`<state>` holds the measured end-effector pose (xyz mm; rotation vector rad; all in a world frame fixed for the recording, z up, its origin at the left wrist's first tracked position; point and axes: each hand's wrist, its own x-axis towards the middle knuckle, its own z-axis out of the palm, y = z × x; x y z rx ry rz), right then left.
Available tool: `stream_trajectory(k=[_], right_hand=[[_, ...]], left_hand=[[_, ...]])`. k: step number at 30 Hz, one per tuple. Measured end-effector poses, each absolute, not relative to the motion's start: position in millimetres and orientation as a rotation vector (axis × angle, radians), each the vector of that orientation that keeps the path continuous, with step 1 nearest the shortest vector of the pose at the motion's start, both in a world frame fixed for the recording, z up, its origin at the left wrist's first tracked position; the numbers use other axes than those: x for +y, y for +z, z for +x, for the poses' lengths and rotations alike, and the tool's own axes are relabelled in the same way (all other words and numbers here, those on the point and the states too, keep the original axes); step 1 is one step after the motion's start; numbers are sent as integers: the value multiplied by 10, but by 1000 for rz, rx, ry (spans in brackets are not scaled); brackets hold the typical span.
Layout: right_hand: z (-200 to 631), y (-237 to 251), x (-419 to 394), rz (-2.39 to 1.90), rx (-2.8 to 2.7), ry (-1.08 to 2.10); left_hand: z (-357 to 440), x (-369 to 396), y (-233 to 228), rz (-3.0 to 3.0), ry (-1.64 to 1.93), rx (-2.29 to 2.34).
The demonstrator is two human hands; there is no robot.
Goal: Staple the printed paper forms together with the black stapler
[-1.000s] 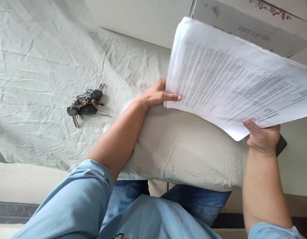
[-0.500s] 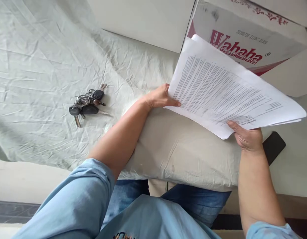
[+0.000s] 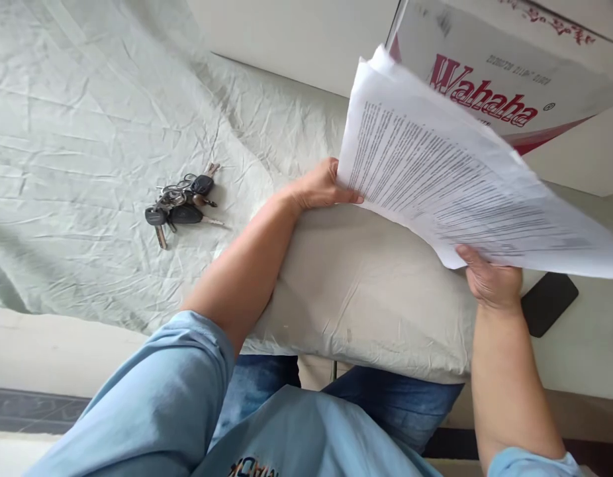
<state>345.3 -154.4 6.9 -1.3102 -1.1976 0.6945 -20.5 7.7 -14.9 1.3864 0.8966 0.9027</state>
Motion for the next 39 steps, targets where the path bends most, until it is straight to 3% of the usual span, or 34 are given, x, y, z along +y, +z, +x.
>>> stream_trajectory(k=[9,18,23,26,29,34,39], right_hand=[[3434,-90,-1581,-1389,-1122,732],[3337,-78,-2052,-1467,-978,850],[3595,62,-2603,-1727,-921,1192],[3932,287,-2703,-1836,-887,1113],[4197,560,-2571,-1803,-923,899],[4090,900,-2111,-1737,-1181,1030],[3672,778,-1684,-1740,-1278,1064]], left_hand=[[-202,96,-87,1490,773,964],[-173,60,-145,1339,896,866],[-194,34,-40,1439,720,800],[-206,5,50,1447,554,742],[-171,-50,154,1461,432,664],[-9,-167,332,1540,244,545],[52,-191,445,1598,45,613]])
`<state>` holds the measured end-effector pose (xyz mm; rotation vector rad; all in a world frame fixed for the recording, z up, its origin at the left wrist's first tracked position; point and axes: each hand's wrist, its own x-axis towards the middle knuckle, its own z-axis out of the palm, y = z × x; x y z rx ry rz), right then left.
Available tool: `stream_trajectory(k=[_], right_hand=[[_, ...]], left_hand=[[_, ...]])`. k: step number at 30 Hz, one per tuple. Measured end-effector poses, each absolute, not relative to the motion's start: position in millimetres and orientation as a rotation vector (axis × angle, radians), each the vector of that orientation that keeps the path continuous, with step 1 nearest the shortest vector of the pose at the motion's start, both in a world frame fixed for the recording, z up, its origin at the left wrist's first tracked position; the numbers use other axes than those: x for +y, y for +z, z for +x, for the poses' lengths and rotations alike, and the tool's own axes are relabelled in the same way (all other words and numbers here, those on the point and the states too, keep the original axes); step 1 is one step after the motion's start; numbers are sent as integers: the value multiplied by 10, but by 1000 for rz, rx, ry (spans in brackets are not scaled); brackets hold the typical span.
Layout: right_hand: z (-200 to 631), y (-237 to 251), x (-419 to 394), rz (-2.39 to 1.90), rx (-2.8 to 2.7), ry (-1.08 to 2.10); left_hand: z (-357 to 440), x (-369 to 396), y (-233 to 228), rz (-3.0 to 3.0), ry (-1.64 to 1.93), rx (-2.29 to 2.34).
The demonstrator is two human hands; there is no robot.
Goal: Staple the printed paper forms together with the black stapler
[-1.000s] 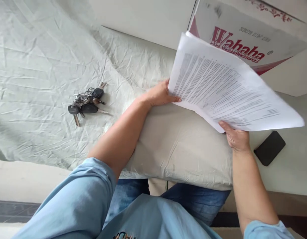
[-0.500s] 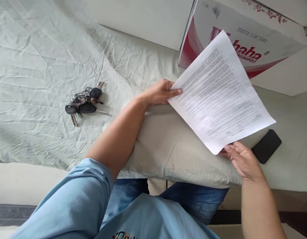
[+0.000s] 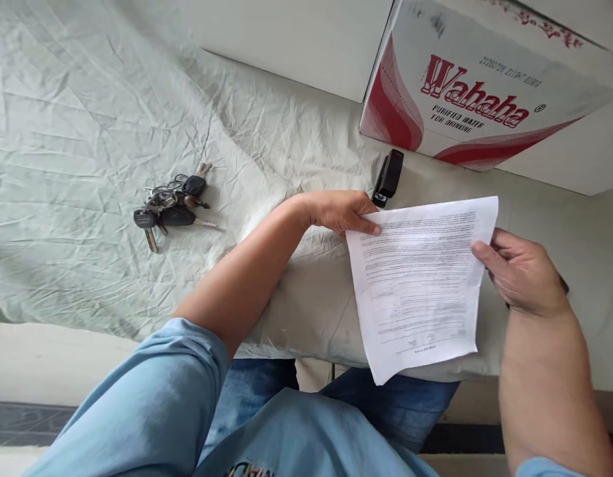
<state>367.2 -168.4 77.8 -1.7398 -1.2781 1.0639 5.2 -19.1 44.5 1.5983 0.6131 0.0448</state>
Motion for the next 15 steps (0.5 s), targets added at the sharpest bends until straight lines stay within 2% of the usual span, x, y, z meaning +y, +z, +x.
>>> stream_trajectory(k=[7,11,15], right_hand=[[3610,135,-1319,-1661,-1152,1029],[3660,-37,-1313,-1652,-1172,946],[3653,-115,-1339,-1621,-1162,783]], left_hand=[[51,-131,432,1691,325,1007],[122,-141,358,1606,445,1158],[148,-154,337,1644,422,1120]])
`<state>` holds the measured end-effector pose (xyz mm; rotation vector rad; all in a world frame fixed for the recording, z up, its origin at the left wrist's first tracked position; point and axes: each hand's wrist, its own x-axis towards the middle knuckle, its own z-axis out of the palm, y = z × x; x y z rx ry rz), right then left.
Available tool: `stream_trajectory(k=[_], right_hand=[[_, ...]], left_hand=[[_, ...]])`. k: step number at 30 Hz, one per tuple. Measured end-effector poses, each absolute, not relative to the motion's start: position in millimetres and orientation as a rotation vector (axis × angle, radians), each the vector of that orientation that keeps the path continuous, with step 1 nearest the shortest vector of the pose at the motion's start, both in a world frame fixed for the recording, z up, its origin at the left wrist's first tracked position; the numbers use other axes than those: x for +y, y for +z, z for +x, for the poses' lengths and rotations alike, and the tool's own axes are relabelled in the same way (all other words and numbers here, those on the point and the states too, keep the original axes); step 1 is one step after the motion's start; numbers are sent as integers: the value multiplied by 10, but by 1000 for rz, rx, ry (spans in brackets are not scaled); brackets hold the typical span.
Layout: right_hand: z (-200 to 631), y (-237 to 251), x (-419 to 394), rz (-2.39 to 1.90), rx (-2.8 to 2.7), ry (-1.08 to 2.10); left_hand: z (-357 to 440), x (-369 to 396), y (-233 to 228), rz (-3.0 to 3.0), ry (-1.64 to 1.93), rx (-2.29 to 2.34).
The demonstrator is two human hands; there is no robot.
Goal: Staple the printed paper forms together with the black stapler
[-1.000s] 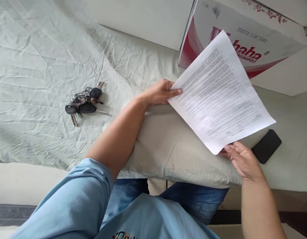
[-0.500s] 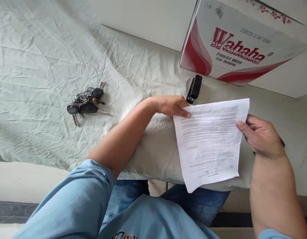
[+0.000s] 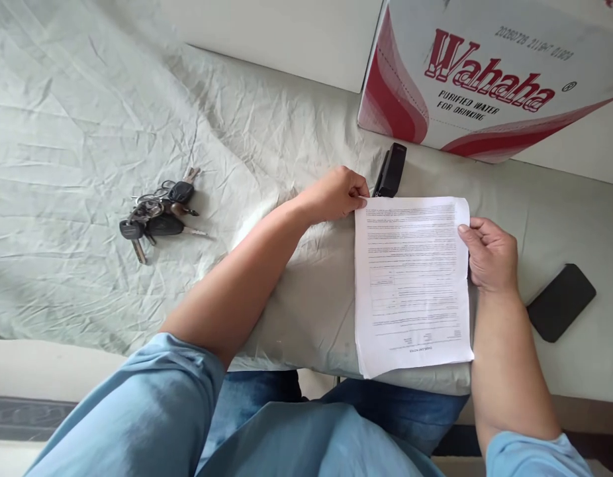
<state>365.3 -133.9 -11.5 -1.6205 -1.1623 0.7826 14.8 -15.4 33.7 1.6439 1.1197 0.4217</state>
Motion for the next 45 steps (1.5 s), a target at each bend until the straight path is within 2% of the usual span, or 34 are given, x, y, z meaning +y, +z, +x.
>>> stream_trajectory(k=[7,15,22,31,45], right_hand=[[3567,-230,-1317,-1641,-1158,570],[3602,-306,-1270,-1732,-1185,467],[3520,-192,-1321,-1826,-1318,370],[3614,-275,-1307,-1825,-1310,276],[3627,-276,-1321,-1763,-1254,366]], left_hand=[[191,-157,264,1577,443,1137],[327,-233,29,1773,766,1303],[388,-261,9,1873,738,1391],[382,-249,-72,1897,817,1336],[376,-270,-72,1905,935,1199]])
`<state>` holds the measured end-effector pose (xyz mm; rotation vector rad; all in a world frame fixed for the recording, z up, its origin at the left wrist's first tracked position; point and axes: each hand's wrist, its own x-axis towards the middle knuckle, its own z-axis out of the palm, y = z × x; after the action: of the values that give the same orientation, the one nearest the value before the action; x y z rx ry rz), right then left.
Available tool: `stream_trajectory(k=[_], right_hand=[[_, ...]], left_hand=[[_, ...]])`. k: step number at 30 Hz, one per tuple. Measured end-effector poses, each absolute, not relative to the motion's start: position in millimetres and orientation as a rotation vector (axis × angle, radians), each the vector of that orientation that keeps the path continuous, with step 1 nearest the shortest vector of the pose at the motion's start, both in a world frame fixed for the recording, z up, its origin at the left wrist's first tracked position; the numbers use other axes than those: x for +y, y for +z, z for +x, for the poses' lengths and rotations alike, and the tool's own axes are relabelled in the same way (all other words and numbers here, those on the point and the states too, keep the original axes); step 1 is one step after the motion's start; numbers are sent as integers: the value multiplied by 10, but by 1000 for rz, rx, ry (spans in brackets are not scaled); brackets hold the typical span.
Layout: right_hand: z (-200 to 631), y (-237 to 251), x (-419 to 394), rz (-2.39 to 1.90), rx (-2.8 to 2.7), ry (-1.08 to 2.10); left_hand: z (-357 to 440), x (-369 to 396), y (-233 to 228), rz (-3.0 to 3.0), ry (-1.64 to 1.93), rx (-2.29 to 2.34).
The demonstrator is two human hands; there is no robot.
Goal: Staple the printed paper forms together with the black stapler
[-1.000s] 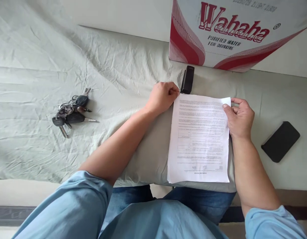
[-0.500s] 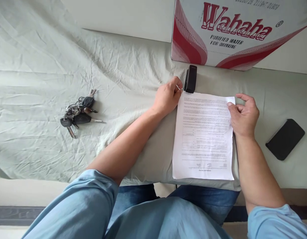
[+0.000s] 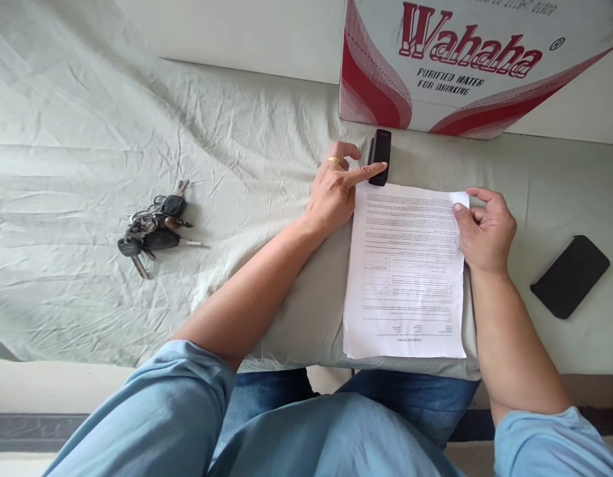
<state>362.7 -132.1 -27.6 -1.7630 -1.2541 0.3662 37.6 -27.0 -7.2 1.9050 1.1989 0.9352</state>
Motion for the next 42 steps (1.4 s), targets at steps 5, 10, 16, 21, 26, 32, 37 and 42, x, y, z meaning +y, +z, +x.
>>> stream_trajectory(k=[5,10,16,21,26,32,37,42], right_hand=[[3628,-279,-1316,-1779,-1265,346],[3580,-209,-1328,-1774,-1208,345],[3572,-158,-1362,-1575,-1025,583],[3497,-64,-1401,-1381,-913,807],[3517,-3,-1469,-1333,-866,841],[3627,-21,-1501,-1205,-821,820],[3605,-53,-1375,-1147,-804,772],[3575,-87,-1293,-1187,-822,683]], left_hand=[[352,-240,-147,1968,908,1177],[358,-273,-140,2008,827,1220],[369,-252,-60,1910,904,1163],[303,-247,-17,1735,940,1202],[268,-251,-28,1604,892,1141],[245,-258,30,1553,853,1137],[174,-314,109,1523,771,994],[128,-396,190,1630,588,783]])
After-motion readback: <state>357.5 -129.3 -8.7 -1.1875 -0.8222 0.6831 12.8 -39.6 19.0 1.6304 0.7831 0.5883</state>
